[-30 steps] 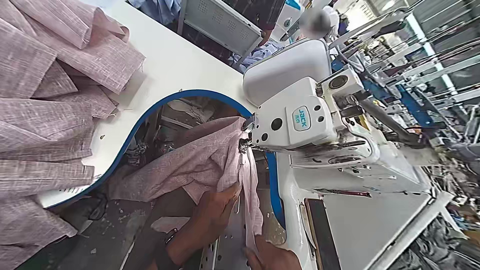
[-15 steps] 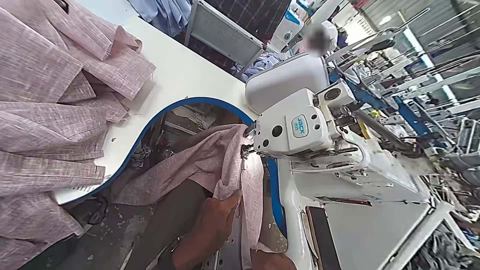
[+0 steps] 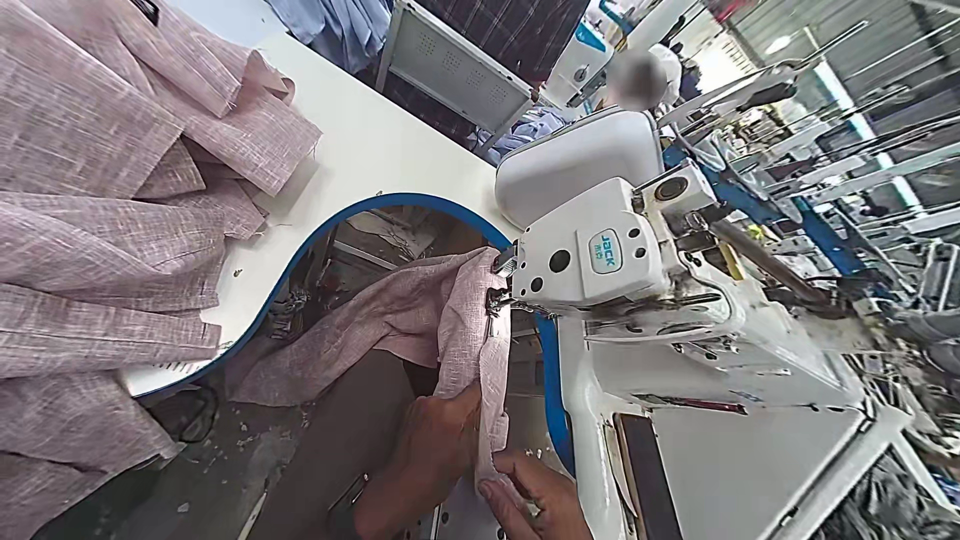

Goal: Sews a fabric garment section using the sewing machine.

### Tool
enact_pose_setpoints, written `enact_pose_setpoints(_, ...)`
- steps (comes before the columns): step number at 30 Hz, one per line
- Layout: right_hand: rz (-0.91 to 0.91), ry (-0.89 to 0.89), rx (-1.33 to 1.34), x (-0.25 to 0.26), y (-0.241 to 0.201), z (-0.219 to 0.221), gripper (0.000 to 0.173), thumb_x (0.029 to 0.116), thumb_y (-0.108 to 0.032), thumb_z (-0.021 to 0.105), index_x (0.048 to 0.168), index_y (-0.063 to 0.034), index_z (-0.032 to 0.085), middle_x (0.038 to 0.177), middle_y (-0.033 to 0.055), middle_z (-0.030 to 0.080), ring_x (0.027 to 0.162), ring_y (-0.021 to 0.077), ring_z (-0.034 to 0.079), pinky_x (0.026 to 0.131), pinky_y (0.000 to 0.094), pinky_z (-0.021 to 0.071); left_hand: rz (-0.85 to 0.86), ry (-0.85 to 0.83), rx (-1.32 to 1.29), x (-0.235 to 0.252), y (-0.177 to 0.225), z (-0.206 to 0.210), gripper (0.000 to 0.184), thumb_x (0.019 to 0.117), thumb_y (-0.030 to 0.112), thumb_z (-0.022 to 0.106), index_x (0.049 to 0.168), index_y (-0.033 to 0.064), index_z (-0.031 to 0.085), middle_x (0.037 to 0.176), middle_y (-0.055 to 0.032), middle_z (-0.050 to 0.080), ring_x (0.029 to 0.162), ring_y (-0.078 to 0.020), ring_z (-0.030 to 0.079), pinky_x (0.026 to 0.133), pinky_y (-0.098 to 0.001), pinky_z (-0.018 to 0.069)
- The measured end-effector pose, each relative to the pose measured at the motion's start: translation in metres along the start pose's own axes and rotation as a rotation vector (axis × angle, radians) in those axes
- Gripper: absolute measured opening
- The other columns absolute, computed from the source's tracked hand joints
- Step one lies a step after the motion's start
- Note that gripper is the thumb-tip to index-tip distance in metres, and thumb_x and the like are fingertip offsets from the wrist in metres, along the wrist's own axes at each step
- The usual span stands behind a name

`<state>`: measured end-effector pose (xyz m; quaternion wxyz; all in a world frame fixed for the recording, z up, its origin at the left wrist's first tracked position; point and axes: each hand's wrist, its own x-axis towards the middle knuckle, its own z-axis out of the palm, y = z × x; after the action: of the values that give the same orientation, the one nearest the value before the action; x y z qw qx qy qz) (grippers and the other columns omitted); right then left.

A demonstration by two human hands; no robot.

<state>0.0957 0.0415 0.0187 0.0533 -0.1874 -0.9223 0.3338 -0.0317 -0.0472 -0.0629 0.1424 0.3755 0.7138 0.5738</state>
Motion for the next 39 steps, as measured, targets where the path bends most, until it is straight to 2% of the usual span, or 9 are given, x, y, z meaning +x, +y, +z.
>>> enact_pose_setpoints(2, 0.016, 0.109, 0.047, -0.008, 0.001, 0.004, 0.014, 0.0875, -0.004, 0.070, 0.094, 0.0073, 0.075, 0.088, 0.0138, 0.074, 0.084, 0.0073, 0.069, 0.082, 0.0191, 0.0543, -0.010, 0.007, -0.008, 0.000, 0.001, -0.001, 0.035, 0.0986, 0.011, 0.049, 0.122, 0.0002, 0.073, 0.057, -0.0092, 0.060, 0.048, -0.0244, 0.059, 0.048, -0.0422, 0.0482)
enact_pose_setpoints(5, -0.050, 0.234, 0.114, -0.013, -0.002, 0.004, 0.008, 0.0867, 0.000, 0.071, 0.092, 0.0057, 0.074, 0.090, 0.0073, 0.071, 0.091, -0.0031, 0.065, 0.083, 0.0099, 0.0525, -0.005, 0.003, -0.035, -0.004, 0.003, 0.000, 0.035, 0.0978, 0.010, 0.049, 0.121, 0.0007, 0.073, 0.057, -0.0077, 0.059, 0.047, -0.0217, 0.056, 0.047, -0.0398, 0.0456)
enact_pose_setpoints(11, -0.228, 0.353, -0.069, 0.000, -0.006, 0.020, 0.005, 0.0838, -0.005, 0.071, 0.085, -0.0048, 0.076, 0.084, 0.0044, 0.064, 0.087, -0.0018, 0.060, 0.080, 0.0055, 0.0470, -0.018, 0.009, -0.046, -0.004, 0.002, 0.004, 0.029, 0.0980, 0.013, 0.048, 0.100, 0.0025, 0.075, 0.058, -0.0071, 0.060, 0.051, -0.0209, 0.062, 0.049, -0.0398, 0.0479)
enact_pose_setpoints(16, -0.380, 0.546, -0.380, 0.018, 0.014, 0.033, 0.009, 0.0912, -0.012, 0.066, 0.084, -0.0122, 0.072, 0.086, 0.0057, 0.059, 0.086, 0.0054, 0.058, 0.082, 0.0080, 0.0453, -0.023, -0.002, -0.097, 0.001, 0.003, 0.002, 0.027, 0.0976, 0.011, 0.050, 0.095, 0.0012, 0.075, 0.059, -0.0057, 0.059, 0.051, -0.0168, 0.057, 0.050, -0.0341, 0.0460)
enact_pose_setpoints(21, -0.414, 0.667, -0.291, 0.029, 0.036, 0.049, 0.014, 0.0940, -0.010, 0.064, 0.082, -0.0092, 0.071, 0.096, 0.0048, 0.075, 0.099, 0.0048, 0.070, 0.092, 0.0134, 0.0524, 0.209, 0.248, 0.017, -0.009, -0.006, 0.020, 0.020, 0.0891, 0.007, 0.056, 0.079, 0.0026, 0.073, 0.056, -0.0030, 0.050, 0.050, -0.0117, 0.050, 0.049, -0.0216, 0.0420)
enact_pose_setpoints(25, -0.400, 0.691, -0.243, 0.044, 0.042, 0.048, 0.016, 0.0949, -0.010, 0.060, 0.082, -0.0068, 0.069, 0.099, 0.0059, 0.077, 0.104, 0.0075, 0.071, 0.096, 0.0170, 0.0531, 0.328, 0.336, 0.144, 0.012, -0.013, 0.027, 0.022, 0.0896, 0.008, 0.057, 0.072, 0.0044, 0.069, 0.055, -0.0023, 0.049, 0.049, -0.0127, 0.049, 0.047, -0.0231, 0.0409)
enact_pose_setpoints(31, -0.321, 0.728, -0.272, 0.076, 0.039, 0.045, 0.021, 0.0928, -0.009, 0.058, 0.078, -0.0038, 0.072, 0.098, 0.0112, 0.079, 0.101, 0.0121, 0.074, 0.093, 0.0183, 0.0536, 0.329, 0.439, 0.287, 0.046, -0.017, 0.031, 0.020, 0.0889, 0.008, 0.059, 0.074, 0.0053, 0.072, 0.061, -0.0031, 0.053, 0.056, -0.0150, 0.055, 0.050, -0.0244, 0.0446)
enact_pose_setpoints(36, -0.257, 0.665, -0.306, 0.082, 0.039, 0.044, 0.021, 0.0919, -0.006, 0.056, 0.087, -0.0006, 0.075, 0.107, 0.0150, 0.078, 0.107, 0.0170, 0.074, 0.093, 0.0216, 0.0551, 0.279, 0.402, 0.300, 0.057, -0.021, 0.031, 0.017, 0.0895, 0.011, 0.061, 0.080, 0.0079, 0.075, 0.091, -0.0104, 0.069, 0.078, -0.0213, 0.067, 0.066, -0.0284, 0.0556)
enact_pose_setpoints(39, -0.296, 0.677, -0.272, 0.077, 0.043, 0.042, 0.018, 0.0929, -0.011, 0.059, 0.086, -0.0033, 0.074, 0.098, 0.0108, 0.079, 0.095, 0.0112, 0.075, 0.083, 0.0194, 0.0573, 0.271, 0.344, 0.148, 0.038, 0.010, 0.004, 0.024, 0.0953, 0.008, 0.055, 0.100, 0.0043, 0.078, 0.108, -0.0111, 0.076, 0.097, -0.0208, 0.072, 0.085, -0.0296, 0.0587)
